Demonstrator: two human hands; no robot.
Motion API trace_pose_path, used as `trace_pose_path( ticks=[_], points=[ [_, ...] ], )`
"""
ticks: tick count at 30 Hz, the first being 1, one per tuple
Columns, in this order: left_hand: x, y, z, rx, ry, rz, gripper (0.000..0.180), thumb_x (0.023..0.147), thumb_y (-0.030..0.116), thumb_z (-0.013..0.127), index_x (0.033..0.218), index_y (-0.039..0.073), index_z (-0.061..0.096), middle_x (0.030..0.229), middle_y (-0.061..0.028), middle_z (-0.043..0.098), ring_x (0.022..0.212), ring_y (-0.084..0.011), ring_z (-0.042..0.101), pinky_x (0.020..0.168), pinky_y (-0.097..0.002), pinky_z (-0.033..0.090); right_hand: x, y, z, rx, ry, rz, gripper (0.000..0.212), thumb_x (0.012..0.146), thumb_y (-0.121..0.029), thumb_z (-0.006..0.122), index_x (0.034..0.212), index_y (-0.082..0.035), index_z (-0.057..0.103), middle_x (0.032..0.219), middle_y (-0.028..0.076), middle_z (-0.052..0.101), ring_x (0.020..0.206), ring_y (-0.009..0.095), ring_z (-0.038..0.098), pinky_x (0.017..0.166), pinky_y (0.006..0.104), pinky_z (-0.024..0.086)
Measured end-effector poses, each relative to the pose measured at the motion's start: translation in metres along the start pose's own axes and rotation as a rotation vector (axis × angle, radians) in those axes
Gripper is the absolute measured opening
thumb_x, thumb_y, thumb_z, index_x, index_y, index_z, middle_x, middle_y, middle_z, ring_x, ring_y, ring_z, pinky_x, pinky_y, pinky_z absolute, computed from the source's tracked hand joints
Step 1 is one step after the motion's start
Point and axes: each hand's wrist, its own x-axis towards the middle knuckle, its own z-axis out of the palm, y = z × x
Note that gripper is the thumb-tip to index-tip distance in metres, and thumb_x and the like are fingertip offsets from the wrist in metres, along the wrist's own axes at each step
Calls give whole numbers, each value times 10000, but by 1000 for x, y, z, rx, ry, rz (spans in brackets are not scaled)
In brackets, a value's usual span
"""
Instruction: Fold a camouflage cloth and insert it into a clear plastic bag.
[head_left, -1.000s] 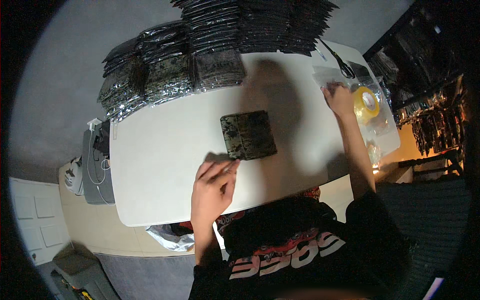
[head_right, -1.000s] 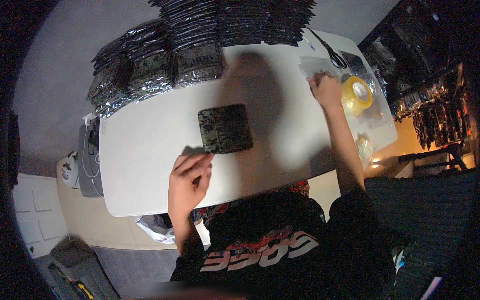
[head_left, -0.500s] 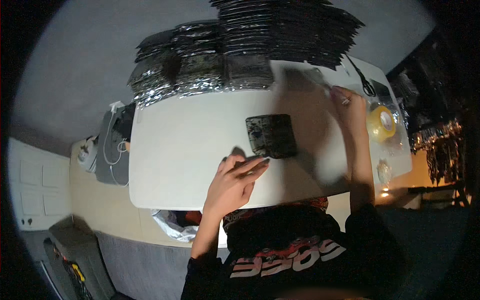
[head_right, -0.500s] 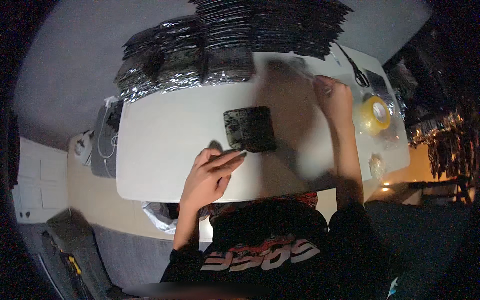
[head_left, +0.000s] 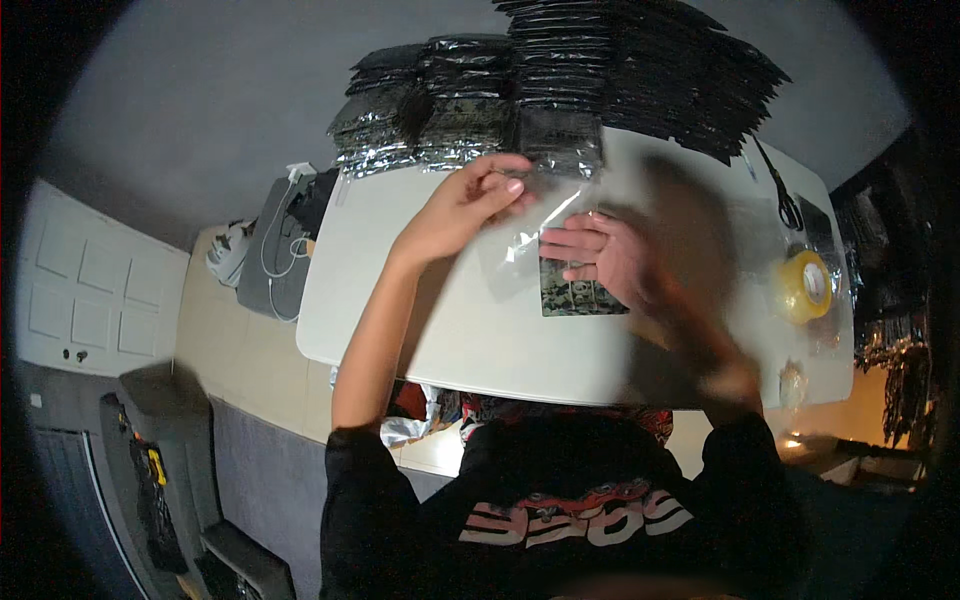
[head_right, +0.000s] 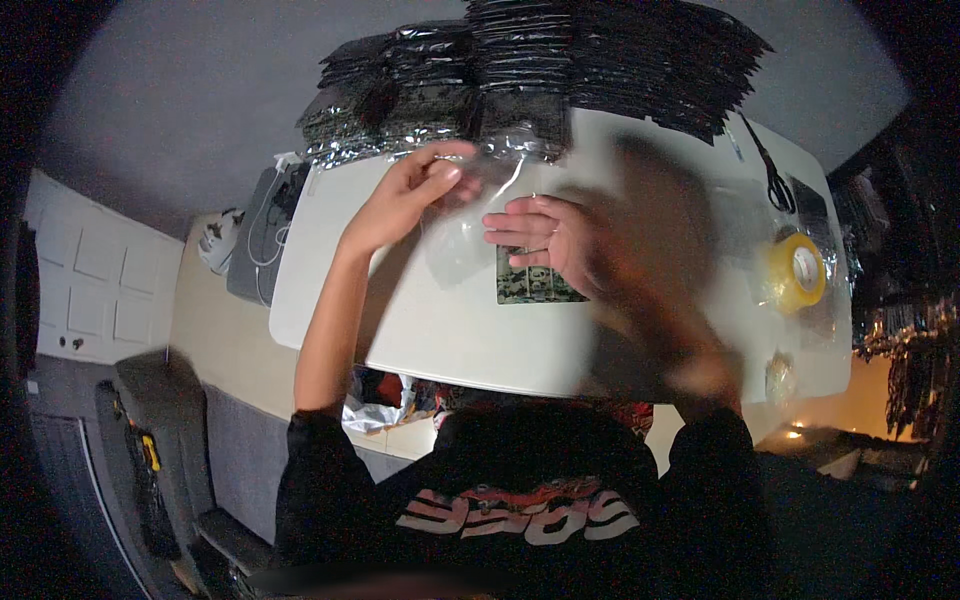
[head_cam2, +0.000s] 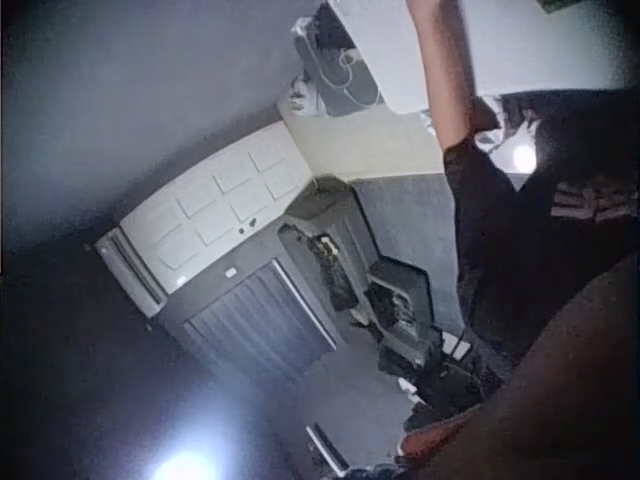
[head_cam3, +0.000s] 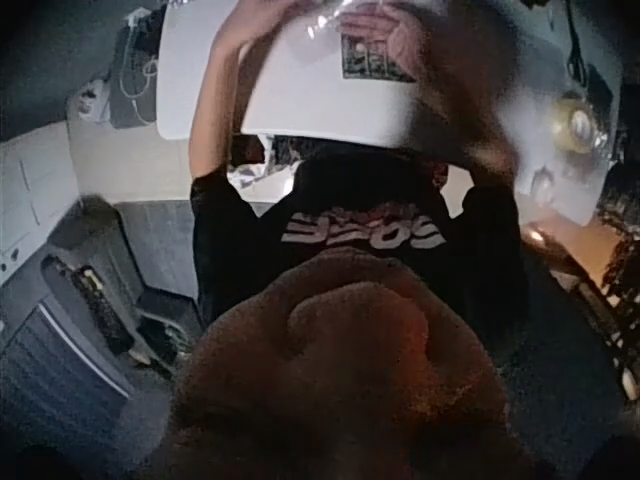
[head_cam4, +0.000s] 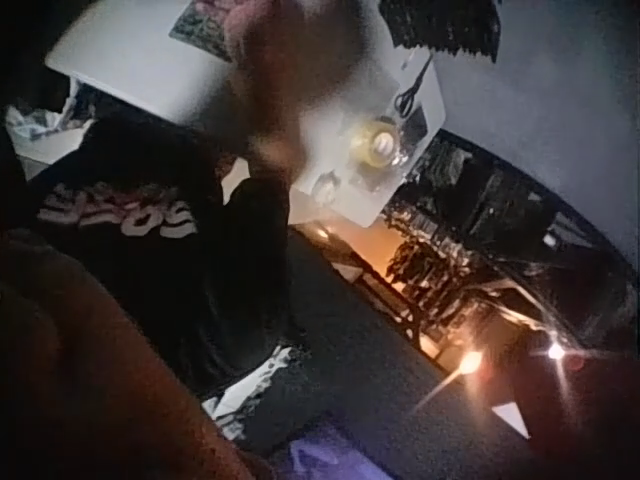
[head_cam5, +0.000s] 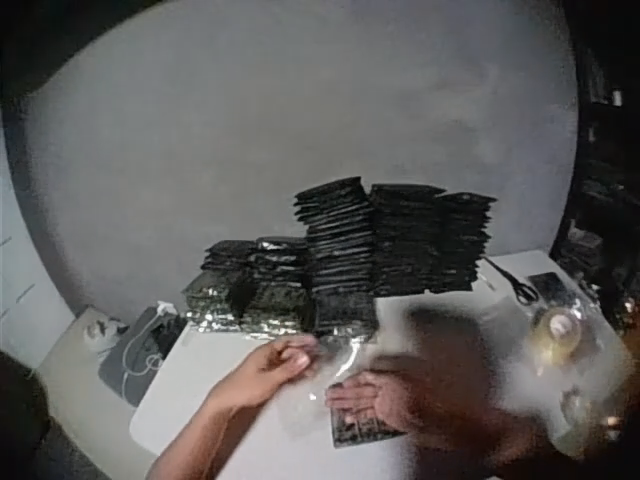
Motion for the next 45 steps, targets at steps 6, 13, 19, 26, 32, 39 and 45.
trace_pose_path(
  ticks=[6,13,19,26,32,39,45],
  points=[
    [7,-25,-44,56,181,23,198,1044,211,718,1119,33,760,858,4,737,725,-33,602,636,-215,469,-3,28,-14,-697,204,-262,544,1115,-363,467,1501,18,504,1463,197,647,1341,343,632,1170,468,442],
    [7,-39,-57,117,268,-2,253,1063,284,699,1152,51,743,790,9,707,615,-40,561,548,-214,418,-10,52,22,-1847,45,-446,704,1017,-448,652,1593,-90,461,1707,231,301,1577,513,223,1243,693,216],
    [11,-46,-38,98,157,-29,265,1060,306,705,1129,52,742,792,13,709,628,-51,546,559,-221,420,-17,44,13,-1909,125,-392,722,987,-456,677,1581,-102,472,1678,210,355,1547,488,302,1245,662,253],
    [15,-49,-23,88,128,-51,252,1052,295,717,1131,59,755,811,4,717,672,-53,560,594,-220,447,-42,19,-62,-1994,289,-400,697,958,-374,717,1546,-69,501,1696,212,316,1555,486,290,1253,642,274],
    [15,-52,12,80,44,-53,248,1047,243,719,1167,30,759,902,-13,754,802,-55,664,617,-212,477,-28,-7,-68,-954,329,-511,471,1063,-348,633,1409,-30,637,1458,207,617,1396,315,564,1205,480,404],
    [27,-74,26,-119,-192,89,389,1111,310,596,1359,16,650,1290,-125,747,1082,-223,760,717,-271,573,-23,8,-53,-657,363,-206,335,1113,-261,565,1185,31,711,963,82,768,695,89,667,557,238,521],
    [67,-81,53,-527,-391,-256,423,1141,294,491,1422,-4,596,1358,-170,698,1103,-248,747,731,-297,624,-28,16,-55,-459,121,-156,371,1137,-293,534,1018,14,703,849,77,737,599,90,628,498,227,455]
  ],
)
